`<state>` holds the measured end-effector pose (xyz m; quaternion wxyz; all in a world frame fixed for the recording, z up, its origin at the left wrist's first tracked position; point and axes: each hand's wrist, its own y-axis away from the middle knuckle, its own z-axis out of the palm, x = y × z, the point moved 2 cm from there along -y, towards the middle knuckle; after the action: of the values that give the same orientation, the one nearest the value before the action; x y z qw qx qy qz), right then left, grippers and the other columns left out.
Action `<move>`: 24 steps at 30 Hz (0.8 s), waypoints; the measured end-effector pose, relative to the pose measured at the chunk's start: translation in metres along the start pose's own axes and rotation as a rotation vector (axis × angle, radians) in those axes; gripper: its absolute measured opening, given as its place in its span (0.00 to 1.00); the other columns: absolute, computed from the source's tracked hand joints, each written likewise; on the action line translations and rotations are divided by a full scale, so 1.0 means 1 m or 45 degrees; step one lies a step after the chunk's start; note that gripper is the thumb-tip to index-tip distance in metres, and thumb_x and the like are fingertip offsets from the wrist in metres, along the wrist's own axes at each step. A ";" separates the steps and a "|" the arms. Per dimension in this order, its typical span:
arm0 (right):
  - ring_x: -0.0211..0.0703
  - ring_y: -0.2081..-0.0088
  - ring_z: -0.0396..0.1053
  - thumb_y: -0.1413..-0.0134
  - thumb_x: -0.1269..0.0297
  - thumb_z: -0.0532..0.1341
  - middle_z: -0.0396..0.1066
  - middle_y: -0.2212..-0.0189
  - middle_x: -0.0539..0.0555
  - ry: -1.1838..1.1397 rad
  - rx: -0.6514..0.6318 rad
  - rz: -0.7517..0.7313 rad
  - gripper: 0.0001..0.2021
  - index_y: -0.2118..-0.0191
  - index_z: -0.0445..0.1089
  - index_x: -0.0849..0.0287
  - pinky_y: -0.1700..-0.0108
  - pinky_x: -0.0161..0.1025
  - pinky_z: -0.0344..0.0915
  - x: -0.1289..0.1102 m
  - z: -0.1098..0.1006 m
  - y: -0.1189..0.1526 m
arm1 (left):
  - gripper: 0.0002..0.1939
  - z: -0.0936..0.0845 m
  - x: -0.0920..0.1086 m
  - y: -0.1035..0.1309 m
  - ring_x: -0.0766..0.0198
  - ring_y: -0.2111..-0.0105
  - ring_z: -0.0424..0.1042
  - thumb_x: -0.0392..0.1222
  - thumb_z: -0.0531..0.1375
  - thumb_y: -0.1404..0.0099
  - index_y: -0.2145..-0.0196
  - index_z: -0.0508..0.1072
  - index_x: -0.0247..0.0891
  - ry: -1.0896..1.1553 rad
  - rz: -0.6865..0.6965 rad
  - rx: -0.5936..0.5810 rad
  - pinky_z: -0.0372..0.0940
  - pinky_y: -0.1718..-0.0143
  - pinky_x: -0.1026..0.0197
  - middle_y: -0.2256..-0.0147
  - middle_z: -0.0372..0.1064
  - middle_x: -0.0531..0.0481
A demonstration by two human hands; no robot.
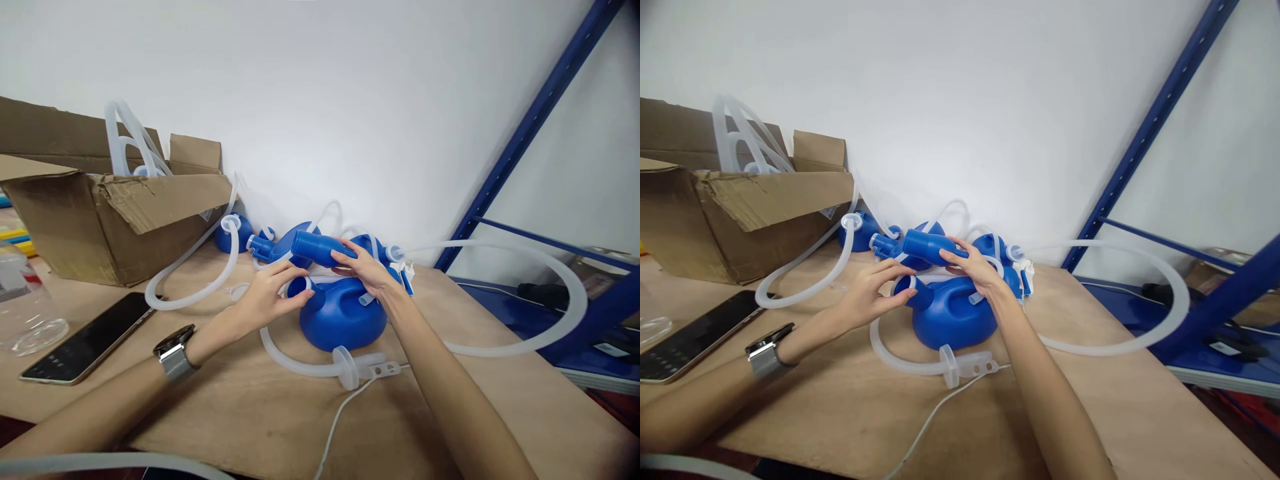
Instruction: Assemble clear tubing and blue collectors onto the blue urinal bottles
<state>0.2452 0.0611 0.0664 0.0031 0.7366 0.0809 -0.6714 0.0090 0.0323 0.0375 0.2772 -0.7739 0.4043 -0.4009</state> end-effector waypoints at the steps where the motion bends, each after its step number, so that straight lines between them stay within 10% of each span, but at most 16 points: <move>1: 0.51 0.43 0.73 0.51 0.53 0.75 0.68 0.38 0.59 0.010 0.010 -0.002 0.34 0.39 0.68 0.54 0.41 0.47 0.73 0.000 0.000 0.000 | 0.13 0.002 0.001 -0.004 0.61 0.63 0.75 0.51 0.63 0.33 0.58 0.78 0.39 -0.026 -0.010 -0.034 0.72 0.58 0.58 0.61 0.76 0.47; 7: 0.45 0.53 0.78 0.51 0.53 0.75 0.73 0.44 0.56 0.017 0.031 0.003 0.34 0.39 0.69 0.53 0.41 0.48 0.73 0.003 -0.001 -0.003 | 0.06 0.023 0.008 -0.019 0.59 0.62 0.72 0.37 0.55 0.38 0.64 0.71 0.40 -0.100 -0.054 -0.327 0.68 0.56 0.55 0.63 0.73 0.49; 14: 0.49 0.51 0.78 0.47 0.52 0.74 0.76 0.48 0.56 -0.084 -0.024 0.026 0.33 0.38 0.68 0.53 0.40 0.50 0.73 0.005 -0.001 -0.008 | 0.22 0.028 0.004 -0.014 0.51 0.50 0.73 0.55 0.63 0.35 0.49 0.69 0.40 -0.051 0.075 -0.288 0.68 0.46 0.51 0.50 0.73 0.42; 24: 0.50 0.50 0.77 0.47 0.51 0.73 0.76 0.46 0.56 -0.096 -0.081 0.071 0.36 0.35 0.64 0.53 0.43 0.50 0.76 0.001 0.006 -0.010 | 0.06 0.021 0.008 -0.021 0.53 0.44 0.70 0.43 0.56 0.32 0.60 0.71 0.41 0.027 0.173 -0.483 0.66 0.40 0.51 0.42 0.70 0.43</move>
<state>0.2382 0.0702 0.0658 0.0484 0.7123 0.0814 -0.6955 0.0386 0.0389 0.0456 0.1487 -0.7789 0.5269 -0.3059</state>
